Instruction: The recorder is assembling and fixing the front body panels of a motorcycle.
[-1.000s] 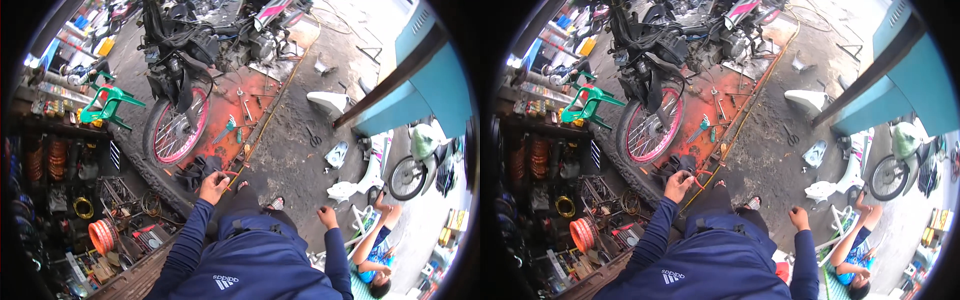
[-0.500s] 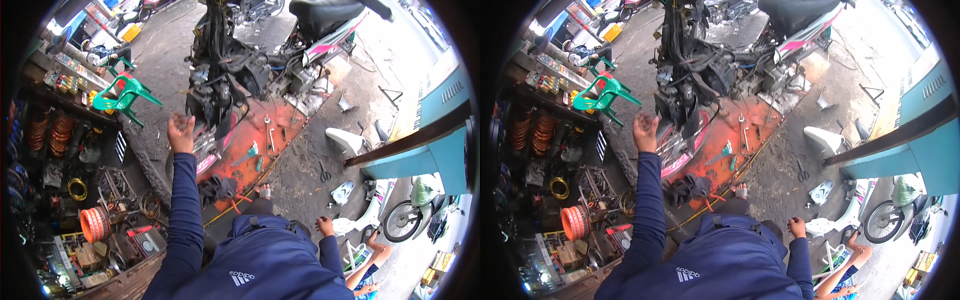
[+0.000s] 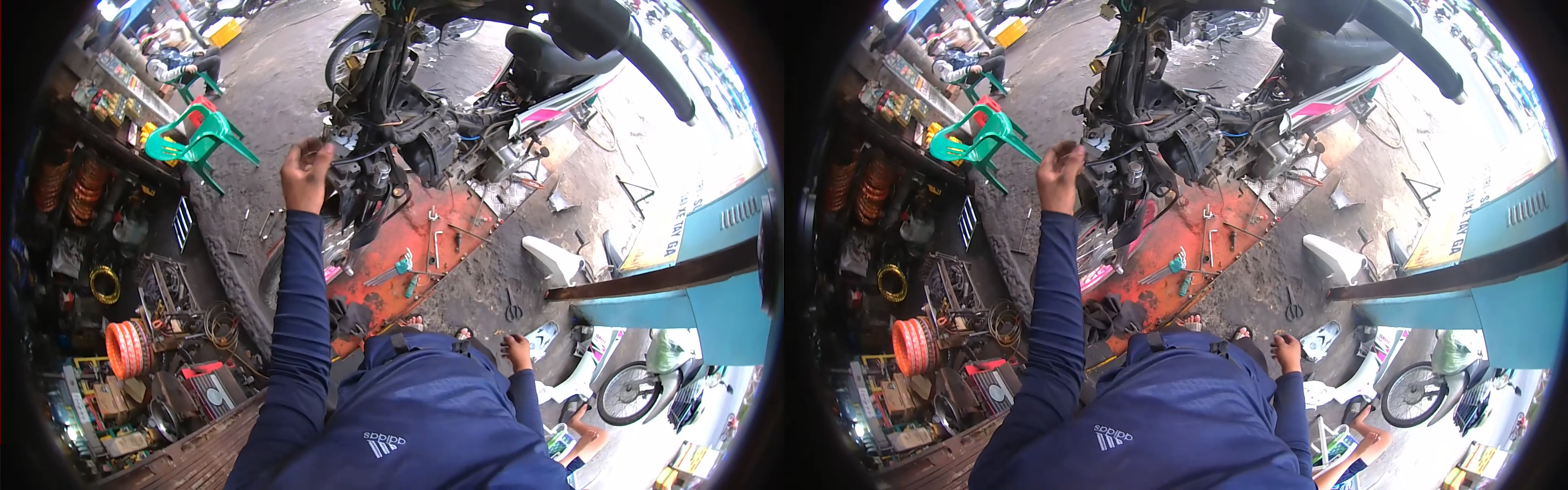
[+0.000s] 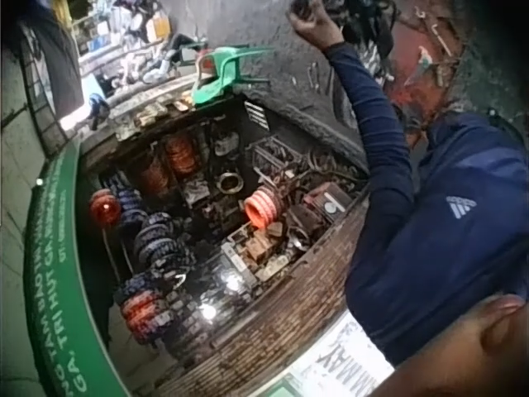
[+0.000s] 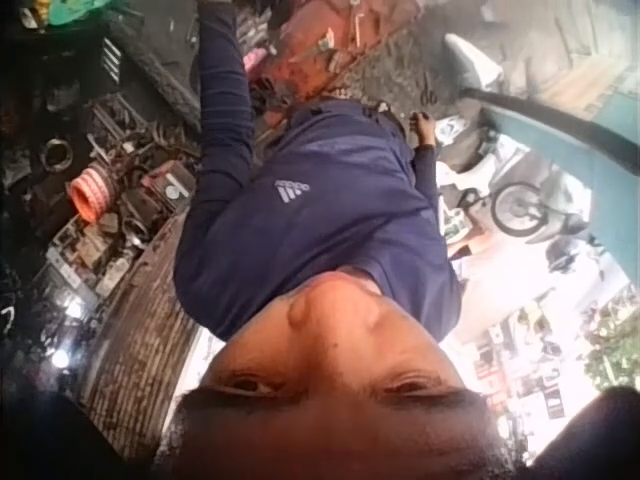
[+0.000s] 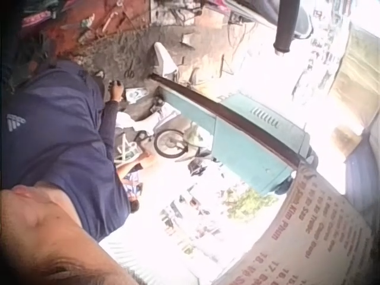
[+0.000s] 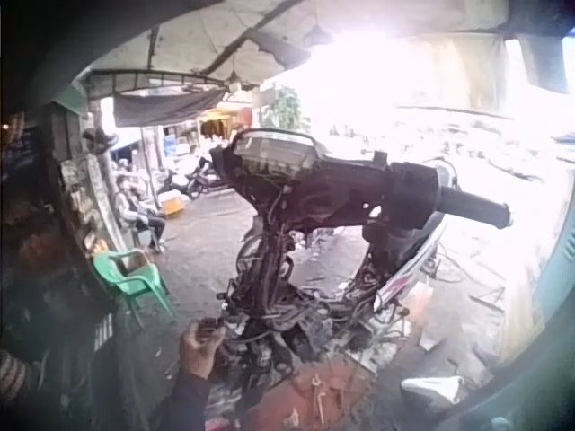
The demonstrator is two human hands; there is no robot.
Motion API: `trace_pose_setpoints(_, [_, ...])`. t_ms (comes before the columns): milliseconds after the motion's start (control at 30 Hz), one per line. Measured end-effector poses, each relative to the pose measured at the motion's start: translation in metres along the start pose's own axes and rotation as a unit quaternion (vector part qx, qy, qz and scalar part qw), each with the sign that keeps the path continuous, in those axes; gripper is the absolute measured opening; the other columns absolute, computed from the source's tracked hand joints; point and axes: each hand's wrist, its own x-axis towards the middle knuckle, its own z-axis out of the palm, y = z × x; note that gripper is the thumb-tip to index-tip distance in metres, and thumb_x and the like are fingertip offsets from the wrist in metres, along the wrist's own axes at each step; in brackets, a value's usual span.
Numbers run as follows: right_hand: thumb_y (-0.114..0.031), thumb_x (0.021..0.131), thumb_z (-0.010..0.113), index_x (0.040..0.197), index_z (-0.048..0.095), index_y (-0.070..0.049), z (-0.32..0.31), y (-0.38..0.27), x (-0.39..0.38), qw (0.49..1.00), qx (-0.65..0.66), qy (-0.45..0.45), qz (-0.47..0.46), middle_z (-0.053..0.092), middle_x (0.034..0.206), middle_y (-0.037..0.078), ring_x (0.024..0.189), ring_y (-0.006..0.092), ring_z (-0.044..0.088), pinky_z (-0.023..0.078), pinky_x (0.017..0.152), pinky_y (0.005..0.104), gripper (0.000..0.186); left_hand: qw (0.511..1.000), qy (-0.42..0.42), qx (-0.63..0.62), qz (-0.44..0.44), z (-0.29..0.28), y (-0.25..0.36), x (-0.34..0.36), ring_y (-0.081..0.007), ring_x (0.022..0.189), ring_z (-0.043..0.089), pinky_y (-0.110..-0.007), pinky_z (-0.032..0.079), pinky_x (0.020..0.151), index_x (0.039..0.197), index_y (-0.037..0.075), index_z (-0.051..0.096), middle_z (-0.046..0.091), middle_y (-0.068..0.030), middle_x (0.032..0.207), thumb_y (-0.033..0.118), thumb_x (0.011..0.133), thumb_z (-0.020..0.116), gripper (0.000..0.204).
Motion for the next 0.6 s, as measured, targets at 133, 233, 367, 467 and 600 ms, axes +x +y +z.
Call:
trace_pose_setpoints(133, [-0.018,0.088,0.061,0.094,0.065,0.004,0.039,-0.042,0.027,0.985,-0.127,-0.084,-0.075,0.069,0.075,0.011,0.059,0.0165,0.064,0.049,0.050,0.0299,0.023,0.991,-0.112,-0.028,0.071,0.017,0.001,0.011,-0.0156,0.090,0.065,-0.028,0.053,0.078,0.121,-0.004,0.054,0.066,-0.0093,0.106,0.007,0.070,0.081,0.059])
trace_pose_setpoints(233, [-0.018,0.088,0.062,0.092,0.066,0.004,0.044,-0.062,0.037,0.972,-0.180,-0.085,-0.128,0.069,0.074,0.010,0.057,0.0163,0.064,0.049,0.051,0.0305,0.023,0.996,-0.078,0.009,0.050,0.006,0.004,0.015,-0.0154,0.091,0.064,-0.028,0.053,0.079,0.124,-0.001,0.052,0.065,-0.0108,0.107,0.003,0.070,0.080,0.061])
trace_pose_setpoints(367, [-0.018,0.087,0.062,0.092,0.066,0.004,0.028,-0.053,0.047,0.975,-0.173,-0.030,-0.136,0.069,0.073,0.011,0.056,0.0167,0.064,0.050,0.052,0.0310,0.023,0.992,-0.056,-0.094,0.061,-0.001,0.016,0.013,-0.0154,0.090,0.064,-0.028,0.054,0.078,0.125,0.000,0.051,0.064,-0.0097,0.103,-0.002,0.073,0.074,0.057])
trace_pose_setpoints(467, [-0.018,0.085,0.061,0.093,0.065,0.004,-0.005,0.008,0.063,0.979,-0.196,-0.005,-0.054,0.068,0.072,0.012,0.054,0.0188,0.063,0.050,0.047,0.0329,0.023,0.989,-0.085,-0.101,0.063,0.001,0.031,0.020,-0.0150,0.092,0.063,-0.027,0.053,0.079,0.125,0.001,0.051,0.064,-0.0089,0.103,-0.006,0.074,0.071,0.055])
trace_pose_setpoints(600, [-0.016,0.086,0.059,0.097,0.062,0.003,-0.032,0.070,0.042,0.987,-0.150,0.017,0.050,0.066,0.072,0.013,0.053,0.0222,0.062,0.048,0.043,0.0354,0.021,0.988,-0.135,-0.056,0.053,-0.012,0.025,0.022,-0.0144,0.094,0.062,-0.026,0.052,0.081,0.127,0.001,0.048,0.062,-0.0087,0.106,-0.006,0.075,0.071,0.057])
